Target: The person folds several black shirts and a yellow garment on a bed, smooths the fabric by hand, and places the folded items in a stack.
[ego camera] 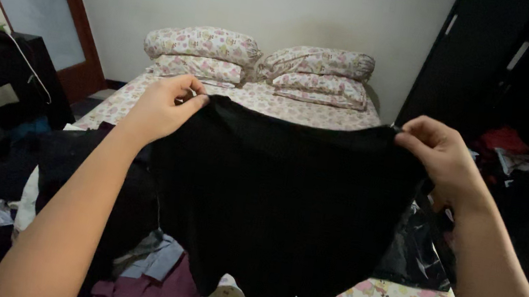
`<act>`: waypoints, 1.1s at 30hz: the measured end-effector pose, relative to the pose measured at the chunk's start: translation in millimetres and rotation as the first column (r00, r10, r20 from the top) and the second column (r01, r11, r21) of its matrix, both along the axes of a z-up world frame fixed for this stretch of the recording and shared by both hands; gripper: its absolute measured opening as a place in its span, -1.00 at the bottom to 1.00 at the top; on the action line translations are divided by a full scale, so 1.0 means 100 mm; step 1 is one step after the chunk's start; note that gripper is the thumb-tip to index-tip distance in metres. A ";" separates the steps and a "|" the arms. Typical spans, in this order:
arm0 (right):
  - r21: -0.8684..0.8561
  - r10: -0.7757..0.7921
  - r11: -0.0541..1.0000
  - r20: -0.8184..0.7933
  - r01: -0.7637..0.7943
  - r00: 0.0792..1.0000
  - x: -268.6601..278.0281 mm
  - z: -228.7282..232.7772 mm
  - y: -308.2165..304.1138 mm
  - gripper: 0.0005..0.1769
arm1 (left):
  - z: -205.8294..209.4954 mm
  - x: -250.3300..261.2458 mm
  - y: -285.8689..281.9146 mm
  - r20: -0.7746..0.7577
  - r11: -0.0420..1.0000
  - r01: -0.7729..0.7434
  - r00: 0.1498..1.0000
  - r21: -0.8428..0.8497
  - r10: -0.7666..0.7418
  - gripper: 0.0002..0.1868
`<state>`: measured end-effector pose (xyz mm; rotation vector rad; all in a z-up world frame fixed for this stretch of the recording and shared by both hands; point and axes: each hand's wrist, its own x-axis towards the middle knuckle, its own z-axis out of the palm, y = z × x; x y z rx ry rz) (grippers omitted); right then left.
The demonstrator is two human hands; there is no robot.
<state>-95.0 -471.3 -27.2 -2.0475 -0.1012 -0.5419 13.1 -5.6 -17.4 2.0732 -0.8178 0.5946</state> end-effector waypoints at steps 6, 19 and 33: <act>0.109 0.375 0.926 -0.186 -0.360 0.908 0.19 -0.15 -0.55 -0.58 | -0.03 0.20 -0.04 -0.375 0.985 0.159 0.911 -0.071 -0.174 -0.84; 0.271 0.163 0.955 -0.138 -0.121 0.977 0.26 -0.31 -0.80 -0.85 | -0.15 0.42 -0.34 -0.257 0.977 0.208 0.943 -0.047 -0.213 -0.84; -0.256 0.180 0.931 -0.294 -0.259 0.939 0.58 -3.03 1.06 -0.35 | -0.05 0.15 -0.86 0.041 0.998 0.045 0.998 -0.038 -0.043 -0.79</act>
